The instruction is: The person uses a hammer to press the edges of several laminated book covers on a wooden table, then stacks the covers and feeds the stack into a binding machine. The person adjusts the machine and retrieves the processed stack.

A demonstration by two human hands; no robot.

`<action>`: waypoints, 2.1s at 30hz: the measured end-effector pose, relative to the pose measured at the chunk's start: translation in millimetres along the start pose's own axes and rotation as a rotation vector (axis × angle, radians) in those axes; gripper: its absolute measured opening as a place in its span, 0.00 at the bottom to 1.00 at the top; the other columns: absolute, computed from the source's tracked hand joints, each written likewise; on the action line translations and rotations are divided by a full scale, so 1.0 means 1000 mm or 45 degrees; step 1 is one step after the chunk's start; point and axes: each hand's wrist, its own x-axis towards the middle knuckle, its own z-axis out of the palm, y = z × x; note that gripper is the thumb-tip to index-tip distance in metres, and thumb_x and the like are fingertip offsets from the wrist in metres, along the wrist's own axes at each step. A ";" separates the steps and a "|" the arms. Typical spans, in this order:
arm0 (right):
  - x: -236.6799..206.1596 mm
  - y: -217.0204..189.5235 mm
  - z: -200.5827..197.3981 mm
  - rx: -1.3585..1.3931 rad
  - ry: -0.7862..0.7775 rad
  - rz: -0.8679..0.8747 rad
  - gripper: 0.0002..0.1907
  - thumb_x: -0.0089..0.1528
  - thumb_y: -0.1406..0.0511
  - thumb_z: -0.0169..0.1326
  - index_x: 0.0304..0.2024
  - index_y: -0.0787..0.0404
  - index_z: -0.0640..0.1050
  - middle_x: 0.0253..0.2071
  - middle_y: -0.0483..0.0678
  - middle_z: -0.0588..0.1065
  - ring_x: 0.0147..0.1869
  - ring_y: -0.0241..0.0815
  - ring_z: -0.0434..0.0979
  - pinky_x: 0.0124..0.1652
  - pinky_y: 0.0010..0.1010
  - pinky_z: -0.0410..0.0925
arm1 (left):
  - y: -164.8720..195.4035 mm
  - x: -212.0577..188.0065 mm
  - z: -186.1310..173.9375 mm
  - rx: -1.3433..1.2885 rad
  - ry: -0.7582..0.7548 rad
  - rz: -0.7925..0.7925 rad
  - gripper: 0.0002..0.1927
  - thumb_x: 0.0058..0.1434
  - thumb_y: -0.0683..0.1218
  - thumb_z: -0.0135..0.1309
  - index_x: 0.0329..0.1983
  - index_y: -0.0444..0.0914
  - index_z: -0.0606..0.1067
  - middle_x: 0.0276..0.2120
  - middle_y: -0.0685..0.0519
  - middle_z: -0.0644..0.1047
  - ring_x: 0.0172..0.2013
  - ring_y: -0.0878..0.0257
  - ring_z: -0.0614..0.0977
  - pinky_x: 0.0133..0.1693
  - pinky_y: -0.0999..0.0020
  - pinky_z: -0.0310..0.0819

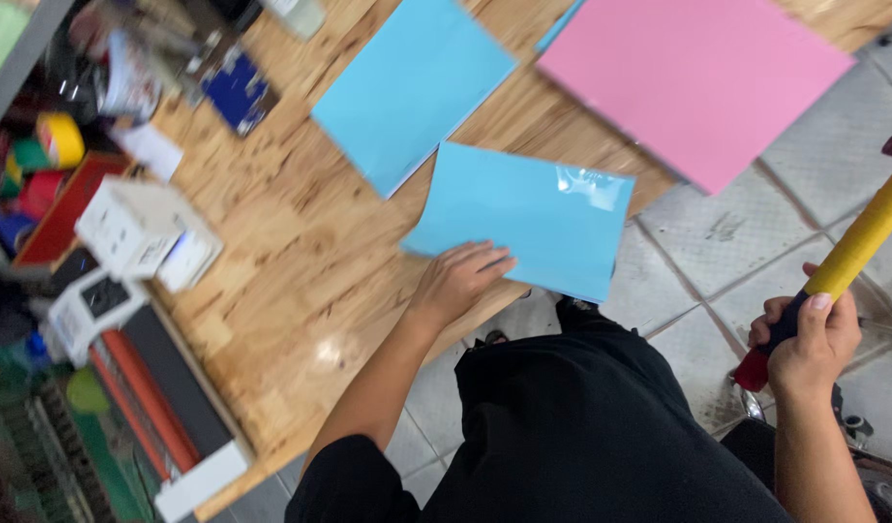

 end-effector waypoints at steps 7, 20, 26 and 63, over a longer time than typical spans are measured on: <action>-0.116 0.030 0.097 0.060 -0.270 0.051 0.23 0.80 0.53 0.43 0.65 0.66 0.64 0.29 0.51 0.64 0.25 0.40 0.63 0.31 0.35 0.62 | -0.041 -0.248 -0.056 0.186 -0.070 -0.184 0.16 0.49 0.39 0.57 0.40 0.45 0.84 0.55 0.53 0.77 0.57 0.48 0.73 0.58 0.42 0.61; -0.272 0.045 0.170 -0.296 -0.464 0.319 0.24 0.74 0.58 0.40 0.67 0.65 0.65 0.27 0.48 0.66 0.23 0.37 0.65 0.25 0.32 0.63 | -0.038 -0.294 -0.052 0.100 -0.050 -1.519 0.38 0.65 0.60 0.48 0.75 0.43 0.54 0.75 0.48 0.48 0.73 0.41 0.46 0.64 0.27 0.34; -0.271 0.044 0.206 -0.816 -0.710 0.288 0.19 0.71 0.60 0.45 0.62 0.62 0.71 0.25 0.48 0.70 0.23 0.38 0.69 0.25 0.35 0.64 | -0.045 -0.321 -0.040 0.259 0.076 -1.140 0.30 0.72 0.52 0.45 0.77 0.46 0.59 0.78 0.51 0.51 0.76 0.43 0.48 0.66 0.23 0.29; -0.301 0.054 0.348 -1.134 -0.924 -0.060 0.19 0.70 0.56 0.50 0.56 0.62 0.73 0.27 0.59 0.78 0.33 0.60 0.81 0.36 0.46 0.71 | -0.079 -0.422 -0.087 0.095 0.929 -1.040 0.18 0.62 0.45 0.63 0.55 0.41 0.80 0.64 0.50 0.72 0.70 0.44 0.67 0.72 0.35 0.48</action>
